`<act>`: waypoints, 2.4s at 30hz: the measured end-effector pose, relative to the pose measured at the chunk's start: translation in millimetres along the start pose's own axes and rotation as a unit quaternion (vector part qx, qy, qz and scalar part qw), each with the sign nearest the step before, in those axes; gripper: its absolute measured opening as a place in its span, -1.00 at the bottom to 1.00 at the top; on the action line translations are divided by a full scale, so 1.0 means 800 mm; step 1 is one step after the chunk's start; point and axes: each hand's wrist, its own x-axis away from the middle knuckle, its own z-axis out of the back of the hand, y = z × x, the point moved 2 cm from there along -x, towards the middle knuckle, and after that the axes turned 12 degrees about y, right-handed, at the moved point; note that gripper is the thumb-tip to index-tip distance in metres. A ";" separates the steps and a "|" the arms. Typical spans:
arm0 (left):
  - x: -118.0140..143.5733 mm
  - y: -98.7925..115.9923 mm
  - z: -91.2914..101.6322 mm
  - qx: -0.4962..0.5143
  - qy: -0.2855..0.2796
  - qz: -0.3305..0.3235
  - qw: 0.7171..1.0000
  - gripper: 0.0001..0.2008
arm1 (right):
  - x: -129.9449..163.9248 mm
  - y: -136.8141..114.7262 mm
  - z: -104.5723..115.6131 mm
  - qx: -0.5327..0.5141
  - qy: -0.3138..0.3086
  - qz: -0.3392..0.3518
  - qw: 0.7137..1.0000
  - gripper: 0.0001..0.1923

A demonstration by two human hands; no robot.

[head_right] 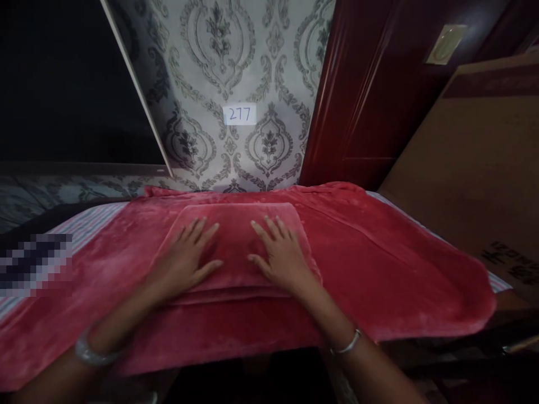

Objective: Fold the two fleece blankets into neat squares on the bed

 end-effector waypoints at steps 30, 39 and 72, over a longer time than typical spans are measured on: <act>0.082 0.090 -0.057 0.095 -0.085 -0.084 0.988 -0.02 | -0.103 -0.014 -0.062 -0.035 -0.137 -0.032 0.989 -0.40; 0.101 0.083 -0.077 0.100 -0.013 -0.100 0.990 -0.03 | -0.104 0.003 -0.139 0.028 -0.137 -0.027 0.990 -0.37; -0.151 -0.021 -0.099 0.025 -0.047 0.118 0.992 -0.49 | -0.064 0.089 -0.080 -0.205 0.207 -0.238 0.926 -0.51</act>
